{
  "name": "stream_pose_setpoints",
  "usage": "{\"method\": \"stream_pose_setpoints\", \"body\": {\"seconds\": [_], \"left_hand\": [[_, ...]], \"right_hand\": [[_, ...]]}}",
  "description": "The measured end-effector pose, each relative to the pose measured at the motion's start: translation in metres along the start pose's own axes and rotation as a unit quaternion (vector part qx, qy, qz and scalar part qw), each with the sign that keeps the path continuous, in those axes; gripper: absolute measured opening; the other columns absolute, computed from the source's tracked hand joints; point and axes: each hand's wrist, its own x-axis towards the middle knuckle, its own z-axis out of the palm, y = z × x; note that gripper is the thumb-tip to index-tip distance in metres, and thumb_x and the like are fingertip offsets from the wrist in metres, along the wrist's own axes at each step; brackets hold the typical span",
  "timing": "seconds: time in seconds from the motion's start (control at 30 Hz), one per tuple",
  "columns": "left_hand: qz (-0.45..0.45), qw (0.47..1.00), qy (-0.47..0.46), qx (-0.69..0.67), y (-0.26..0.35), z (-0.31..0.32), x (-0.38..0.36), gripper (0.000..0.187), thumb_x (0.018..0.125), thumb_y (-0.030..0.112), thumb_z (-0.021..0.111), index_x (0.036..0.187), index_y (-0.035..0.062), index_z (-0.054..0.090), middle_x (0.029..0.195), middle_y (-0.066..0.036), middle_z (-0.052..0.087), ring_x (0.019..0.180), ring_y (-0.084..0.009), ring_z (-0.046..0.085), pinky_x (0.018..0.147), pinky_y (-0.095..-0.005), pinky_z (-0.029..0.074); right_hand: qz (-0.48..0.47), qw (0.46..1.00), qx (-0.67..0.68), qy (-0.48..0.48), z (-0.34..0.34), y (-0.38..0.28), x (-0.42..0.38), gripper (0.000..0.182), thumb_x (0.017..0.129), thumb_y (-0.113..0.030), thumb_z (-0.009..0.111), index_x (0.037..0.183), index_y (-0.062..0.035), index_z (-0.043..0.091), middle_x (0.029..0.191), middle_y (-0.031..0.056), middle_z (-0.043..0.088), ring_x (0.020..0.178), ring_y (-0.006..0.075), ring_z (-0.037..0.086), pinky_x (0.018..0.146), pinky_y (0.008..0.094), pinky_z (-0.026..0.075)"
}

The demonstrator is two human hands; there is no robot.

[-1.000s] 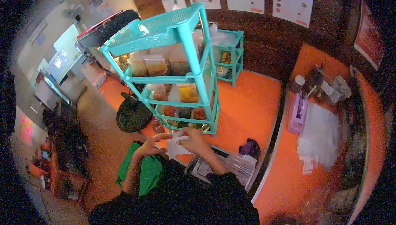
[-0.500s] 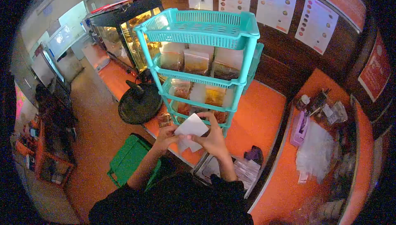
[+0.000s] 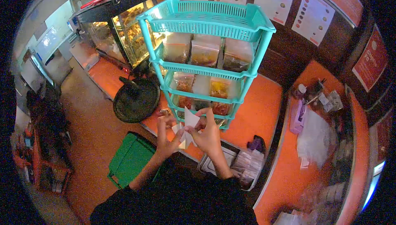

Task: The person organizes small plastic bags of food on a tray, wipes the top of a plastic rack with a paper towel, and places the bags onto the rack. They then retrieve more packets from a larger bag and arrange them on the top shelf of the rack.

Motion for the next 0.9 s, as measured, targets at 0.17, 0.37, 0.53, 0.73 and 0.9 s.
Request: {"method": "stream_pose_setpoints", "body": {"seconds": [0.17, 0.37, 0.53, 0.73, 0.9], "left_hand": [[-0.001, 0.984, -0.081, -0.157, 0.002, 0.001, 0.000, 0.043, 0.071, 0.009, 0.076, 0.109, 0.0026, 0.055, 0.103, -0.008, 0.059, 0.093, -0.0164, 0.059, 0.076, -0.0307, 0.049], [-0.090, 0.948, -0.103, -0.286, 0.010, 0.003, 0.000, 0.037, 0.080, 0.000, 0.068, 0.114, -0.0014, 0.053, 0.100, -0.007, 0.064, 0.091, -0.0139, 0.063, 0.082, -0.0281, 0.050], [-0.141, 0.930, -0.114, -0.318, 0.015, -0.004, 0.006, 0.035, 0.082, -0.001, 0.065, 0.115, -0.0019, 0.052, 0.102, -0.008, 0.063, 0.093, -0.0138, 0.063, 0.082, -0.0284, 0.051], [-0.171, 0.929, -0.098, -0.315, 0.008, -0.012, 0.030, 0.047, 0.080, -0.003, 0.065, 0.121, 0.0030, 0.044, 0.109, -0.009, 0.056, 0.099, -0.0181, 0.059, 0.083, -0.0311, 0.051], [0.015, 0.964, -0.091, -0.250, 0.021, -0.031, 0.073, 0.061, 0.078, -0.007, 0.061, 0.127, 0.0056, 0.028, 0.124, -0.015, 0.044, 0.108, -0.0236, 0.054, 0.087, -0.0349, 0.048]], "right_hand": [[-0.002, 0.999, 0.039, -0.013, 0.009, -0.001, 0.000, 0.047, 0.071, 0.000, 0.074, 0.101, -0.0069, 0.039, 0.067, 0.0081, 0.062, 0.058, 0.0117, 0.059, 0.053, 0.0259, 0.044], [-0.007, 0.999, 0.031, 0.020, 0.012, -0.006, 0.005, 0.048, 0.071, 0.000, 0.076, 0.102, -0.0046, 0.039, 0.075, 0.0058, 0.061, 0.065, 0.0094, 0.060, 0.053, 0.0226, 0.045], [-0.021, 0.999, 0.003, 0.049, 0.015, -0.015, 0.009, 0.049, 0.069, -0.004, 0.078, 0.100, -0.0046, 0.040, 0.073, 0.0078, 0.061, 0.067, 0.0107, 0.060, 0.056, 0.0239, 0.047], [-0.069, 0.996, -0.023, 0.045, 0.001, -0.027, 0.020, 0.042, 0.068, -0.009, 0.080, 0.096, -0.0019, 0.050, 0.076, 0.0095, 0.065, 0.070, 0.0124, 0.062, 0.061, 0.0283, 0.049], [-0.105, 0.993, -0.029, -0.040, -0.030, -0.055, 0.033, 0.024, 0.072, -0.009, 0.076, 0.091, -0.0001, 0.063, 0.069, 0.0044, 0.061, 0.064, 0.0107, 0.056, 0.058, 0.0281, 0.046]]}}
